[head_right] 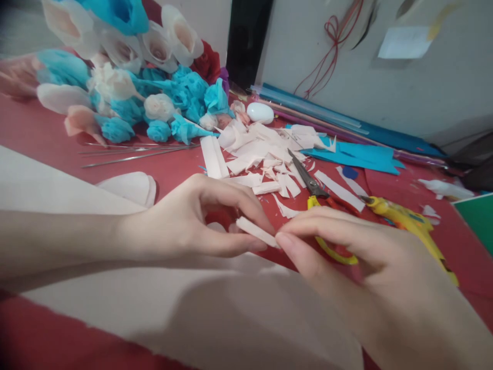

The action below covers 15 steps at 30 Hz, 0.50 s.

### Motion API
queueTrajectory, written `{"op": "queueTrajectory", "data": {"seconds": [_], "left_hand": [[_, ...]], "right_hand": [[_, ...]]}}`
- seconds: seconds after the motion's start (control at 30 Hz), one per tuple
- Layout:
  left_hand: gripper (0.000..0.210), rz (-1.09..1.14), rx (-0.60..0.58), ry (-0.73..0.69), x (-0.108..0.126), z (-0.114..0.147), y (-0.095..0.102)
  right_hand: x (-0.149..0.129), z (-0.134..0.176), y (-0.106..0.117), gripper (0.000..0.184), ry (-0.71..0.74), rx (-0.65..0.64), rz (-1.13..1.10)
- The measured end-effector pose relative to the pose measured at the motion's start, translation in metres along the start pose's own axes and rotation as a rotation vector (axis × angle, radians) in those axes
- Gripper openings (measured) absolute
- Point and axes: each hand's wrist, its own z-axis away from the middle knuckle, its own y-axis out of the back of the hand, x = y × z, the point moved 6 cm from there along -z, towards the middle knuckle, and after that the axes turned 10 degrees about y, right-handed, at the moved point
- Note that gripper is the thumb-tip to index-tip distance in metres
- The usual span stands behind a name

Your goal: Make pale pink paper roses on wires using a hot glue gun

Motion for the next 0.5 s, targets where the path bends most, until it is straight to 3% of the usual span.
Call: {"op": "queueTrajectory", "data": {"seconds": [0.1, 0.17, 0.3, 0.5], "left_hand": [[0.013, -0.023, -0.026, -0.003, 0.0, 0.0, -0.001], [0.015, -0.039, -0.036, 0.001, 0.0, 0.0, -0.002], [0.014, -0.025, -0.038, 0.022, -0.001, 0.0, -0.001], [0.013, 0.007, -0.061, 0.076, -0.004, 0.001, -0.004]], "right_hand": [[0.0, 0.004, -0.009, 0.028, -0.245, -0.09, -0.132], [0.006, 0.005, -0.018, 0.031, -0.333, -0.194, -0.297], [0.024, 0.007, -0.031, 0.027, -0.398, -0.373, -0.576], [0.03, 0.009, -0.042, 0.021, -0.443, -0.47, -0.726]]}}
